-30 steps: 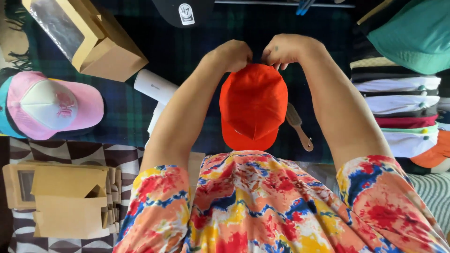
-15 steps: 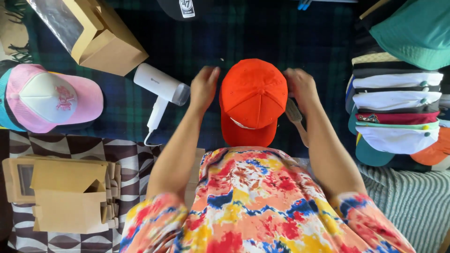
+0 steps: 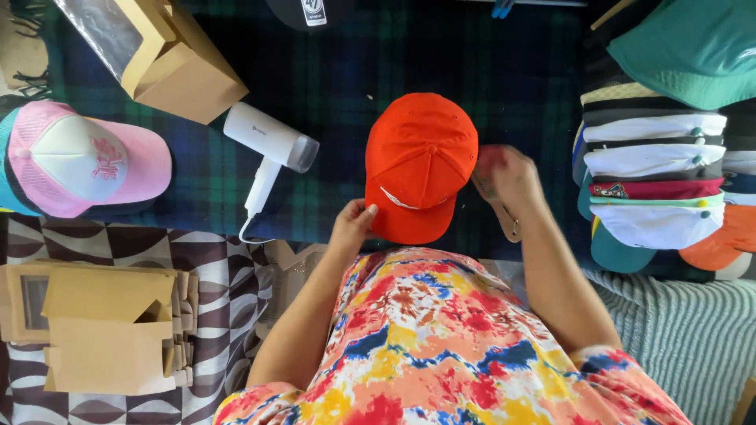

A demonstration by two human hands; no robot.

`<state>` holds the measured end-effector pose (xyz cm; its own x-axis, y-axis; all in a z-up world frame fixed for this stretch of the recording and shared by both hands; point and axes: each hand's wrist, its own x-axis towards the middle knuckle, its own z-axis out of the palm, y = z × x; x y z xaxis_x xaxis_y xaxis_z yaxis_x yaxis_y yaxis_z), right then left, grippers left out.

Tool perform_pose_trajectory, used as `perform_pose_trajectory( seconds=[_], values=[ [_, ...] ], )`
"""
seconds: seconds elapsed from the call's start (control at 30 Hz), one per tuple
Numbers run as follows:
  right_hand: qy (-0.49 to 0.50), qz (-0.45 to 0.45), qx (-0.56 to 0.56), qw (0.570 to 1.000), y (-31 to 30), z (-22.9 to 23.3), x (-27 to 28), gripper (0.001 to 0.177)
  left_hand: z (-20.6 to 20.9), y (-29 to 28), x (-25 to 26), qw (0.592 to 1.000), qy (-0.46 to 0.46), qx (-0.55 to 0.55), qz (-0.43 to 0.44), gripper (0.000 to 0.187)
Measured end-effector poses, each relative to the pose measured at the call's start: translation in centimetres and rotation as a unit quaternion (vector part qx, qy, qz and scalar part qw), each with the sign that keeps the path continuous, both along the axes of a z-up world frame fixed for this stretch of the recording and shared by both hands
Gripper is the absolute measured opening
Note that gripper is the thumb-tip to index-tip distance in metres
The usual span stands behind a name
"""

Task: A person uses a wooden brush to clean or finish the surface of a red baseball cap, rotating it to reach all sides.

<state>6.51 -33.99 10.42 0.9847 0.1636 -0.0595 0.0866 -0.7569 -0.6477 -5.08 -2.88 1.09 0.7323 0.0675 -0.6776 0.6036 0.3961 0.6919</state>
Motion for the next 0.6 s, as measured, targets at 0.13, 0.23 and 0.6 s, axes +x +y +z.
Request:
perform_pose_trajectory(
  seconds=[0.13, 0.23, 0.6],
  values=[
    [0.026, 0.022, 0.056, 0.998, 3.8, 7.3, 9.5, 0.018, 4.6, -2.6, -0.5, 0.997, 0.055, -0.054, 0.010, 0.038],
    [0.220, 0.093, -0.027, 0.971, 8.7, 11.5, 15.0, 0.033, 8.2, -3.2, 0.8, 0.986, 0.118, -0.102, 0.065, 0.049],
    [0.410, 0.200, -0.147, 0.878, 14.1, 11.4, 19.5, 0.031, 2.7, -3.0, -1.0, 0.979, 0.085, -0.161, 0.094, 0.043]
  ],
)
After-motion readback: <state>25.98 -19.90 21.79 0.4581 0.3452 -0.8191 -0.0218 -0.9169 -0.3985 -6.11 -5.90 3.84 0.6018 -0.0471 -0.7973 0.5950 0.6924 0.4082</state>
